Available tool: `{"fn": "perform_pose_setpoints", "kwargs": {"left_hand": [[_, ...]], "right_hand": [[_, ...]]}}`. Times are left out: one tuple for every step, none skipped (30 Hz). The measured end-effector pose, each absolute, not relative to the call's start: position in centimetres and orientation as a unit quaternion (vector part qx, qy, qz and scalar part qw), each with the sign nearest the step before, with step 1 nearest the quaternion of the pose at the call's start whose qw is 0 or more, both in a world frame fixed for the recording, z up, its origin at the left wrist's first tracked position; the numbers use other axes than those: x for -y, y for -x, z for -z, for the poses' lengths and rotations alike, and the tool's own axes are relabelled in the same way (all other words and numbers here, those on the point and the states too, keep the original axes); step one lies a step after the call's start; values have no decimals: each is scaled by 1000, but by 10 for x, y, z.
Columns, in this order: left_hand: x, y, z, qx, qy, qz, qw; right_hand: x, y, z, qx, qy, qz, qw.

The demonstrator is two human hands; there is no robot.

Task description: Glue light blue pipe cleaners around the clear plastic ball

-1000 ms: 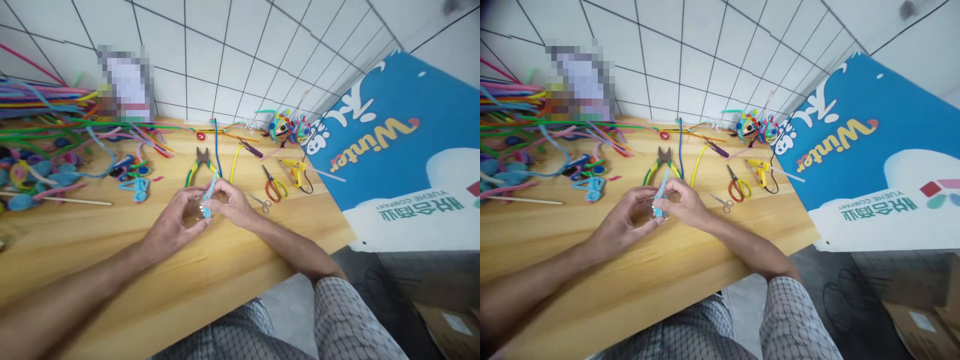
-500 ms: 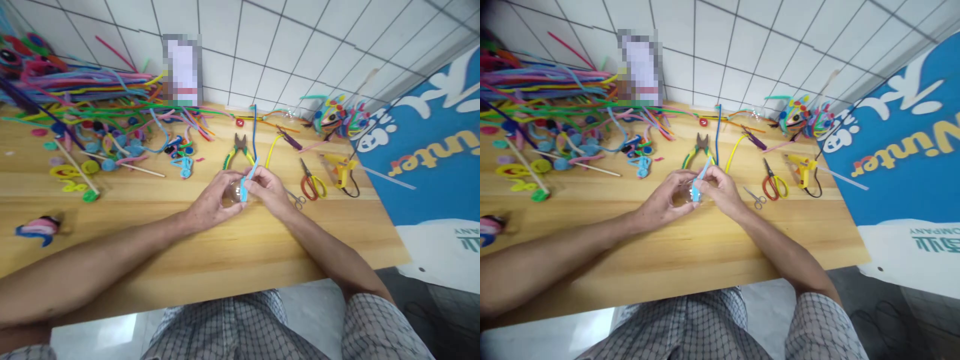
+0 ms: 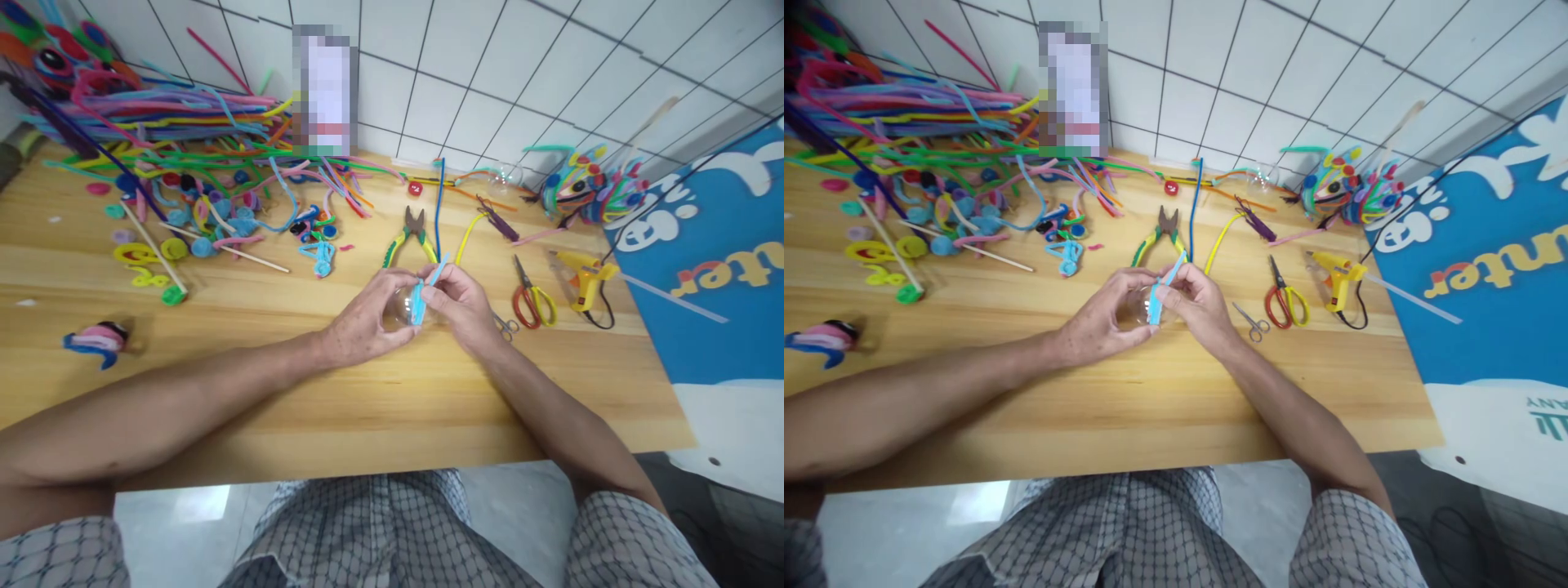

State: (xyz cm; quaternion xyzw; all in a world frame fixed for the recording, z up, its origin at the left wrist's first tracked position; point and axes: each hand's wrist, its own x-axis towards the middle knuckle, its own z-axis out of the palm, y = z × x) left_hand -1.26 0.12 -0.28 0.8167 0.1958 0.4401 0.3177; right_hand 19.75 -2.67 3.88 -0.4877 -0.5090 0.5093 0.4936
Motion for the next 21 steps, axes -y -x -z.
{"fn": "perform_pose_setpoints", "kwargs": {"left_hand": [[-1,12,3,-195,-817,-442,315],[-1,12,3,-194,-817,-444,314],[-1,12,2,-193,-817,-444,313],[-1,12,2,-193,-818,-442,314],[-1,12,2,-193,-819,-440,315],[-1,12,2,-194,-819,-437,316],[-1,12,2,-195,-819,-436,317],[-1,11,2,-194,-819,-436,319],[-1,11,2,-192,-818,-438,320],[-1,11,2,-188,-817,-442,320],[-2,11,2,-185,-816,-445,319],[-2,11,2,-183,-817,-446,317],[-2,11,2,-182,-818,-447,313],[-2,12,1,-181,-820,-446,310],[-2,13,0,-181,-822,-443,309],[-2,14,-1,-181,-823,-440,310],[-2,15,-3,-178,-824,-437,314],[-2,17,-5,-175,-823,-435,321],[-2,18,-7,-172,-822,-433,329],[-3,19,-9,-170,-820,-431,336],[-3,20,-10,-170,-817,-431,343]], "right_hand": [[27,-197,-39,508,489,-509,493],[27,-197,-39,508,491,-509,492],[27,-197,-39,508,493,-508,491],[28,-197,-39,507,495,-509,489],[28,-197,-39,507,495,-510,488],[28,-196,-39,506,495,-510,489],[28,-196,-38,506,494,-510,489],[27,-196,-38,506,494,-510,490],[27,-196,-38,507,495,-508,490],[27,-196,-37,509,496,-506,489],[27,-196,-37,510,496,-505,489],[27,-196,-37,510,496,-505,489],[27,-196,-37,509,496,-505,490],[28,-196,-37,508,495,-505,491],[28,-196,-36,507,494,-506,493],[28,-196,-36,507,493,-506,494],[28,-196,-36,507,492,-505,495],[29,-196,-36,509,492,-504,494],[29,-196,-36,512,492,-502,494],[29,-197,-36,514,491,-501,493],[29,-197,-35,516,491,-499,493]]}}
